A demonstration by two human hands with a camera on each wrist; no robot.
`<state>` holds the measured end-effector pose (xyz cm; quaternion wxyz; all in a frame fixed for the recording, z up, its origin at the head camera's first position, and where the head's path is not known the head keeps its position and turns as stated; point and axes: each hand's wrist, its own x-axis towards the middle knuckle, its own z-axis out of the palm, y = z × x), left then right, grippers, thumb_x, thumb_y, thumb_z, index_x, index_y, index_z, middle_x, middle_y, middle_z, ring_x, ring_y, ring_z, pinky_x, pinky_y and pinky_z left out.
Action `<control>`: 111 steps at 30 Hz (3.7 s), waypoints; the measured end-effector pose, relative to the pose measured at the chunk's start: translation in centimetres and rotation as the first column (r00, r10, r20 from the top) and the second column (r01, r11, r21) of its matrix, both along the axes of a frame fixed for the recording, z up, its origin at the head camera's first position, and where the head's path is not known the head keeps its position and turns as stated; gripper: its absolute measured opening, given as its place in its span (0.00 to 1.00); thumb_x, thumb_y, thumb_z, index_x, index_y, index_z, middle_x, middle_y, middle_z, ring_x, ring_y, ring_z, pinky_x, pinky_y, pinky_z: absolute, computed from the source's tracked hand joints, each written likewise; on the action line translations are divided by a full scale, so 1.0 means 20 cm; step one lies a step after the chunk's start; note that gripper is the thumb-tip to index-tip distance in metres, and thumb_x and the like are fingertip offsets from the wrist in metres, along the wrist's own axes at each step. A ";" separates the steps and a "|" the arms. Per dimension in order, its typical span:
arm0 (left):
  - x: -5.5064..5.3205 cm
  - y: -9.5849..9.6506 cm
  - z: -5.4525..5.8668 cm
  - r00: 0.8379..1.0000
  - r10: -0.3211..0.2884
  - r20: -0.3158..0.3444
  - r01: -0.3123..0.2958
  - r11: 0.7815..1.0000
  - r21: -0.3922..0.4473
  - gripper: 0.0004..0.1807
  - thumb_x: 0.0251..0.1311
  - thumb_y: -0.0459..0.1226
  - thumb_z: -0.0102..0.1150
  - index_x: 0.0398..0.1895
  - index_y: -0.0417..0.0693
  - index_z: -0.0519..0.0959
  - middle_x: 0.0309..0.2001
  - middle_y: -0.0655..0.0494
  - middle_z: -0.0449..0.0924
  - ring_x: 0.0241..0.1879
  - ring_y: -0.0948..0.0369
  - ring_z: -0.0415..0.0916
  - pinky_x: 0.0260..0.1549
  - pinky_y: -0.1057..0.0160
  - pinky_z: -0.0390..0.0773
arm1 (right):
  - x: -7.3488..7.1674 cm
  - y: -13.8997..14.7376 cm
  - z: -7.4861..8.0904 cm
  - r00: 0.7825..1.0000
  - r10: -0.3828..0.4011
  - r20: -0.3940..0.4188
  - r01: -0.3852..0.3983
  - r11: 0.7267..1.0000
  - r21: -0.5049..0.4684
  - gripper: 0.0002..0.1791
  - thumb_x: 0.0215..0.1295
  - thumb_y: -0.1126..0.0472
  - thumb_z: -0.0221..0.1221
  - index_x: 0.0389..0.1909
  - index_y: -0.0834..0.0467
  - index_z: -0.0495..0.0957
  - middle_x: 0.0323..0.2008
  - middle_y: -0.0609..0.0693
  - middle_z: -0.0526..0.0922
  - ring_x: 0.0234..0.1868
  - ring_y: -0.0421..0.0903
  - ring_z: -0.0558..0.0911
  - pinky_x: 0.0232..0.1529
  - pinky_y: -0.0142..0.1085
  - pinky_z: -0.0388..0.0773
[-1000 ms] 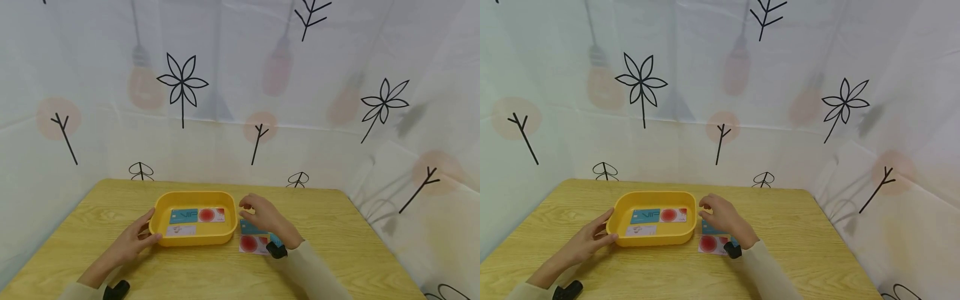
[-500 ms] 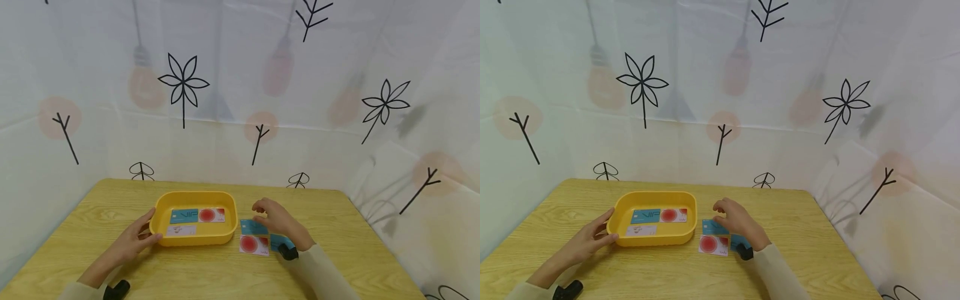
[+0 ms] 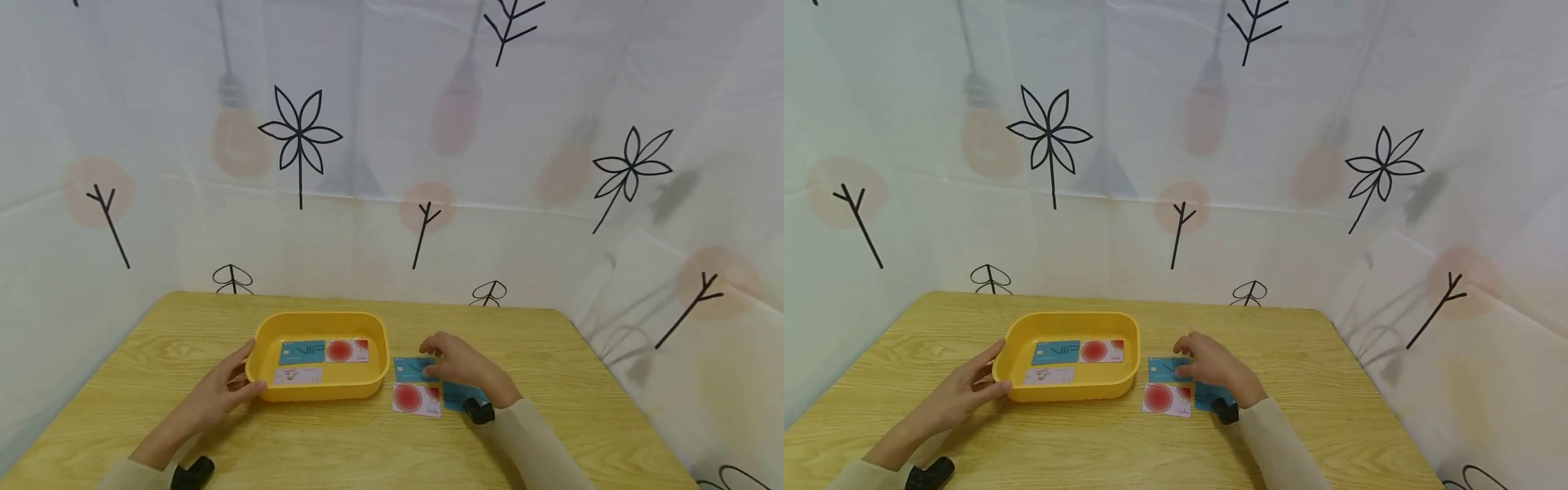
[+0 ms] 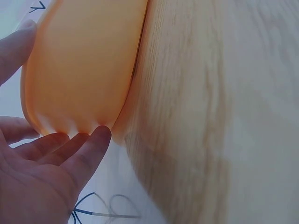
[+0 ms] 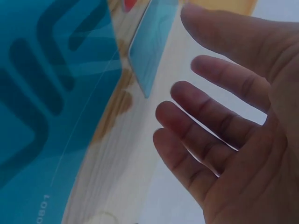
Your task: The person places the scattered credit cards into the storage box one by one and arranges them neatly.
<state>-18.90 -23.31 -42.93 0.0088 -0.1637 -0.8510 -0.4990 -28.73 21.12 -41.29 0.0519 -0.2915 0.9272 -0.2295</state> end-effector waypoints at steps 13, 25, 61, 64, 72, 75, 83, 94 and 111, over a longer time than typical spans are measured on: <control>0.00 0.00 0.01 1.000 0.002 0.008 -0.002 1.000 0.000 0.46 0.64 0.42 0.60 0.75 0.35 0.44 0.71 0.30 0.47 0.63 0.36 0.61 0.51 0.55 0.77 | -0.02 0.03 -0.02 0.996 0.009 0.086 -0.010 1.000 0.007 0.23 0.55 0.59 0.70 0.51 0.62 0.78 0.45 0.50 0.77 0.44 0.48 0.74 0.49 0.46 0.75; 0.00 0.00 0.00 1.000 -0.004 0.018 0.004 1.000 0.015 0.46 0.64 0.42 0.60 0.75 0.35 0.44 0.71 0.30 0.48 0.63 0.36 0.61 0.51 0.57 0.77 | -0.02 0.02 -0.05 0.997 -0.041 0.064 0.039 0.999 0.036 0.20 0.54 0.58 0.70 0.47 0.61 0.80 0.40 0.47 0.74 0.38 0.45 0.71 0.45 0.42 0.74; 0.00 0.00 -0.01 1.000 -0.021 0.023 0.020 0.999 0.032 0.46 0.64 0.41 0.60 0.74 0.34 0.43 0.70 0.29 0.48 0.63 0.36 0.62 0.50 0.60 0.78 | -0.02 0.04 -0.06 0.995 -0.063 0.075 0.065 0.998 -0.021 0.22 0.56 0.60 0.69 0.50 0.58 0.74 0.39 0.52 0.73 0.35 0.46 0.70 0.35 0.39 0.71; 0.00 0.00 0.00 1.000 -0.020 0.022 0.020 0.999 0.035 0.46 0.64 0.41 0.60 0.74 0.34 0.44 0.71 0.30 0.47 0.63 0.36 0.62 0.50 0.60 0.78 | -0.03 0.03 -0.06 0.998 -0.058 0.024 0.058 0.998 -0.022 0.19 0.57 0.60 0.68 0.47 0.58 0.74 0.38 0.51 0.73 0.35 0.46 0.70 0.35 0.39 0.72; 0.00 -0.01 -0.01 0.999 -0.021 0.025 0.020 0.999 0.036 0.46 0.64 0.41 0.59 0.75 0.35 0.43 0.71 0.30 0.47 0.63 0.36 0.62 0.49 0.60 0.79 | -0.03 0.01 -0.06 0.994 -0.103 -0.046 0.100 0.992 -0.076 0.10 0.62 0.64 0.63 0.39 0.55 0.72 0.38 0.48 0.73 0.38 0.46 0.71 0.41 0.42 0.73; 0.00 -0.01 -0.01 1.000 -0.017 0.024 0.017 0.999 0.027 0.46 0.64 0.42 0.59 0.75 0.36 0.43 0.71 0.30 0.47 0.63 0.37 0.63 0.50 0.59 0.78 | -0.03 0.01 -0.06 0.992 -0.116 -0.057 0.110 0.989 -0.098 0.08 0.63 0.64 0.62 0.38 0.54 0.72 0.38 0.47 0.76 0.38 0.45 0.72 0.42 0.42 0.74; 0.00 0.00 -0.01 1.000 -0.012 0.012 0.011 1.000 0.023 0.46 0.64 0.42 0.60 0.75 0.35 0.44 0.71 0.30 0.47 0.63 0.36 0.62 0.50 0.59 0.78 | -0.02 0.01 -0.06 0.987 -0.121 -0.101 0.109 0.987 -0.120 0.06 0.66 0.63 0.59 0.39 0.51 0.72 0.36 0.43 0.77 0.36 0.42 0.74 0.41 0.40 0.75; 0.00 0.00 0.00 1.000 -0.007 0.027 0.006 1.000 0.025 0.46 0.64 0.42 0.60 0.75 0.35 0.44 0.71 0.30 0.47 0.63 0.37 0.62 0.50 0.59 0.78 | -0.02 0.01 -0.03 0.982 -0.108 -0.158 0.085 0.986 -0.142 0.07 0.68 0.64 0.57 0.43 0.51 0.73 0.32 0.42 0.77 0.29 0.40 0.72 0.33 0.36 0.72; 0.00 0.00 0.01 0.999 0.002 0.034 -0.002 1.000 0.014 0.46 0.63 0.42 0.60 0.74 0.35 0.44 0.71 0.29 0.47 0.63 0.36 0.62 0.50 0.59 0.78 | 0.00 -0.05 0.03 0.917 -0.101 -0.387 0.002 0.968 -0.250 0.08 0.68 0.66 0.57 0.45 0.54 0.75 0.23 0.38 0.70 0.21 0.35 0.67 0.23 0.30 0.68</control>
